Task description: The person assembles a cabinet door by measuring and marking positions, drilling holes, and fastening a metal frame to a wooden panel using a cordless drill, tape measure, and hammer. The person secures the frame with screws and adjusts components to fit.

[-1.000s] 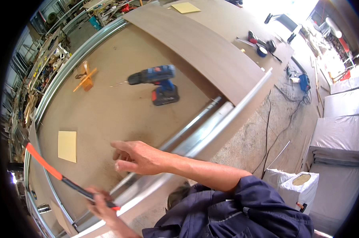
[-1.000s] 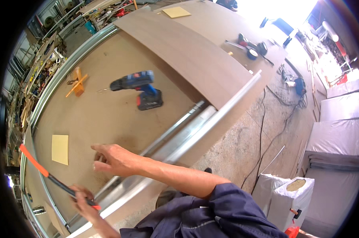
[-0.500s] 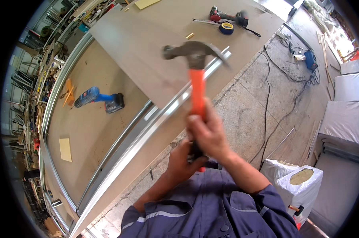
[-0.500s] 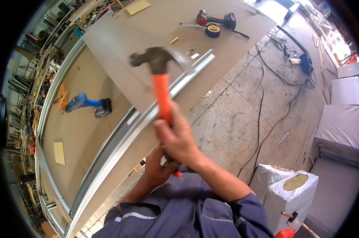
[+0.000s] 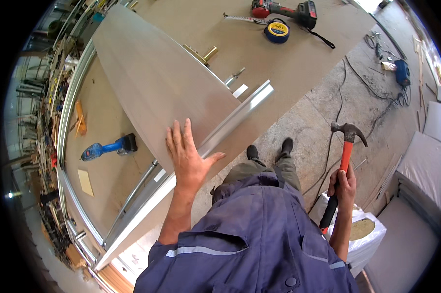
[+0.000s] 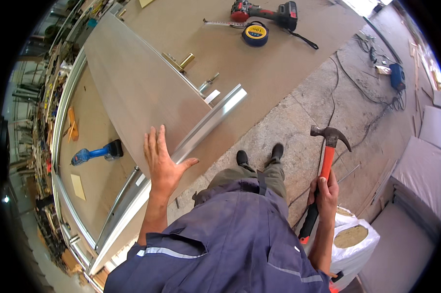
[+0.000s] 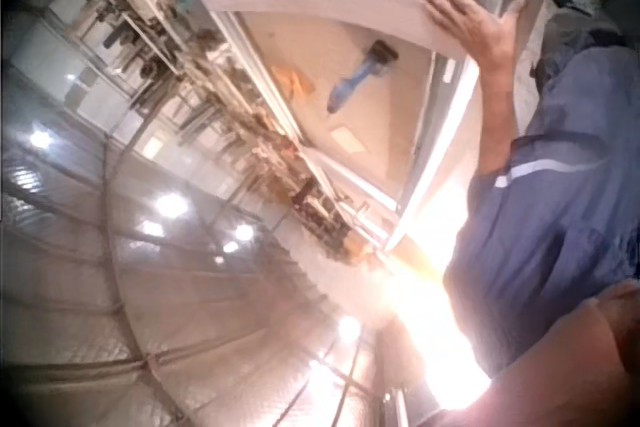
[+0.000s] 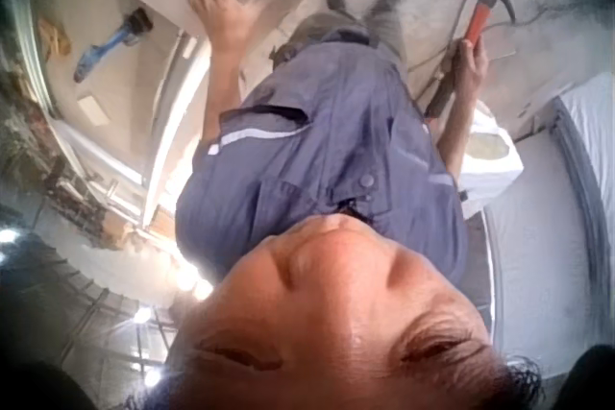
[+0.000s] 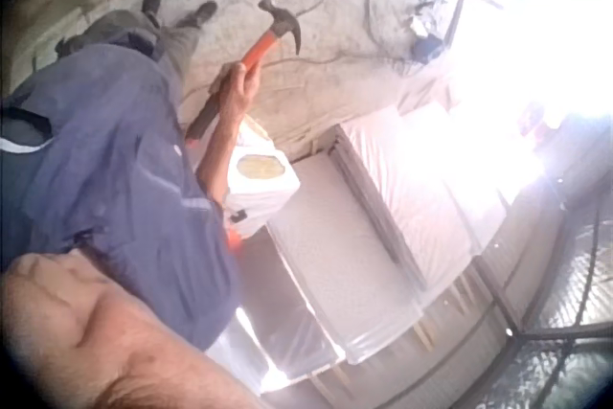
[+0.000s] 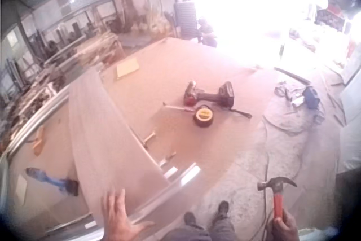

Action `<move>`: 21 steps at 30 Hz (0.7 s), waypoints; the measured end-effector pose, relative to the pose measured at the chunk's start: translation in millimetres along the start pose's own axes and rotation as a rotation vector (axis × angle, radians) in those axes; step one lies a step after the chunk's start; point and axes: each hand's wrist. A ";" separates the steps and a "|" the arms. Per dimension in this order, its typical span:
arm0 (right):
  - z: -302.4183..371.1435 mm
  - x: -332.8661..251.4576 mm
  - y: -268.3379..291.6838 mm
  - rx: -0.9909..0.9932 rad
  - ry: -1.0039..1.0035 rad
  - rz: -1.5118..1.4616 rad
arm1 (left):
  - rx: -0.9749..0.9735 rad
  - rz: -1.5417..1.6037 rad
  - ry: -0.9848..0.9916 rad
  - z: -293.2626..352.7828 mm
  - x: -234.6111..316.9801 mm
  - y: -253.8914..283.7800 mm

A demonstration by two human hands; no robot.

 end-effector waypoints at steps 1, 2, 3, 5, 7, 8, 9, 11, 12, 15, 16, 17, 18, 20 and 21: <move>-16.6 -2.4 1.0 -0.040 -0.020 0.022 | 0.004 -0.036 0.030 -2.3 3.8 -5.1; -36.1 -5.4 1.5 -0.081 -0.041 0.045 | 0.007 -0.073 0.061 -5.3 7.9 -10.2; -52.3 -8.7 -1.0 -0.124 -0.069 0.062 | 0.007 -0.118 0.090 -8.5 11.8 -10.6; -85.7 -23.5 -14.3 -0.246 -0.081 0.104 | 0.008 -0.182 0.137 -12.5 20.5 -17.0; -113.7 -38.7 -27.5 -0.371 -0.085 0.142 | 0.010 -0.235 0.172 -16.9 28.1 -23.3; -126.4 -45.0 -33.3 -0.436 -0.082 0.158 | 0.016 -0.257 0.191 -18.8 31.8 -25.4; -138.0 -51.3 -39.6 -0.499 -0.078 0.172 | 0.022 -0.278 0.208 -20.8 34.9 -26.6; -152.4 -66.9 -54.0 -0.579 -0.086 0.230 | 0.036 -0.298 0.216 -18.5 36.7 -29.6; -155.0 -75.5 -62.9 -0.601 -0.090 0.249 | 0.048 -0.297 0.200 -17.2 33.6 -31.3; -172.1 -78.4 -73.4 -0.668 -0.130 0.267 | 0.073 -0.320 0.175 -17.9 28.5 -34.0; -173.8 -79.3 -76.8 -0.669 -0.144 0.278 | 0.062 -0.336 0.188 -15.7 28.5 -35.3; -175.8 -80.4 -80.8 -0.671 -0.158 0.288 | 0.049 -0.352 0.199 -14.6 28.3 -36.9; -180.0 -82.1 -85.4 -0.687 -0.195 0.297 | 0.054 -0.348 0.193 -17.2 29.8 -37.2; -186.4 -80.8 -93.8 -0.716 -0.204 0.292 | 0.060 -0.333 0.174 -18.6 31.1 -37.3; -189.1 -79.3 -97.9 -0.730 -0.209 0.289 | 0.063 -0.325 0.164 -19.1 31.2 -37.2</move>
Point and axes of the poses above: each hand's wrist, its own z-axis away from the middle knuckle, its own y-axis out of the back of the hand, x = y × z, and after that the axes turned 13 degrees about x, right-handed
